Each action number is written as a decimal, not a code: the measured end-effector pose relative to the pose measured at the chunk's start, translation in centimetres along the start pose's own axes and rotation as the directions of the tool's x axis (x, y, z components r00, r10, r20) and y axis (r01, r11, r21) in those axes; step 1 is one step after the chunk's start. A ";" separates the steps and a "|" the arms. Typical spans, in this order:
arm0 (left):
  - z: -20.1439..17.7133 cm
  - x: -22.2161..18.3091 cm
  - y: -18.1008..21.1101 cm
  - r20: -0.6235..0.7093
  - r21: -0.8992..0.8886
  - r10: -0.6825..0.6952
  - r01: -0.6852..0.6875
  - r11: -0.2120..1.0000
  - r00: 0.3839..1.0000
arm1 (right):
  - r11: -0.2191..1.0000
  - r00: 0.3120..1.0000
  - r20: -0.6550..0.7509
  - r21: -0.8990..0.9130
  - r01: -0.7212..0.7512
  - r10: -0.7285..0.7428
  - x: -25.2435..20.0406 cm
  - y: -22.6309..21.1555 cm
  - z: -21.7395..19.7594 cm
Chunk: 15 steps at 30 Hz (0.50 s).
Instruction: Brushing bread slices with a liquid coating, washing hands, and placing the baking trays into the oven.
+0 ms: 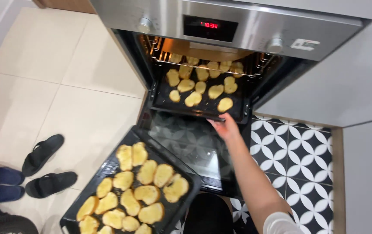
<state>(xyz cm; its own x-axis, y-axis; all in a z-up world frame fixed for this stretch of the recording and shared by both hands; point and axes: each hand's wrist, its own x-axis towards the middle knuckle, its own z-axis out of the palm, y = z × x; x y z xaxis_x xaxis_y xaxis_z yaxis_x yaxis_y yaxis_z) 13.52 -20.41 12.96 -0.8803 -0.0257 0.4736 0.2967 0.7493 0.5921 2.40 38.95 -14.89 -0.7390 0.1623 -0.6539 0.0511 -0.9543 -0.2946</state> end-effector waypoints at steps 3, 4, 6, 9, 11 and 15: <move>3.5 5.3 1.6 -0.040 0.030 0.132 -0.130 0.991 0.991 | 0.984 0.968 0.240 0.173 0.035 -0.077 -2.1 3.2 -3.5; 4.7 6.3 1.4 -0.057 0.045 0.176 -0.174 0.984 0.983 | 0.985 0.983 0.169 0.167 0.040 -0.068 -3.4 4.3 -4.0; 7.4 6.9 -0.6 -0.094 0.077 0.264 -0.257 0.963 0.960 | 0.986 0.993 0.104 0.163 0.047 -0.064 -5.8 6.1 -5.1; 11.9 3.2 -7.4 -0.148 0.139 0.383 -0.365 0.921 0.912 | 0.987 0.994 0.099 0.158 0.037 -0.053 -8.9 8.0 -6.8; 14.6 -1.9 -12.9 -0.176 0.180 0.456 -0.427 0.886 0.872 | 0.988 0.997 0.078 0.151 0.019 -0.031 -10.5 8.7 -7.6; 18.2 -19.9 -25.9 -0.223 0.263 0.588 -0.532 0.804 0.778 | 0.990 0.998 0.053 0.138 0.017 -0.024 -12.2 8.6 -8.0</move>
<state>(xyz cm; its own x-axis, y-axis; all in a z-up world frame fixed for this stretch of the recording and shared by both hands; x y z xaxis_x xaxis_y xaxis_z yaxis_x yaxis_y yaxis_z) 16.62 -27.28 -23.67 -0.4279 0.2729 0.8617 0.6099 0.7907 0.0524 17.26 30.79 -15.06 -0.7745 0.1718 -0.6088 -0.0543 -0.9769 -0.2066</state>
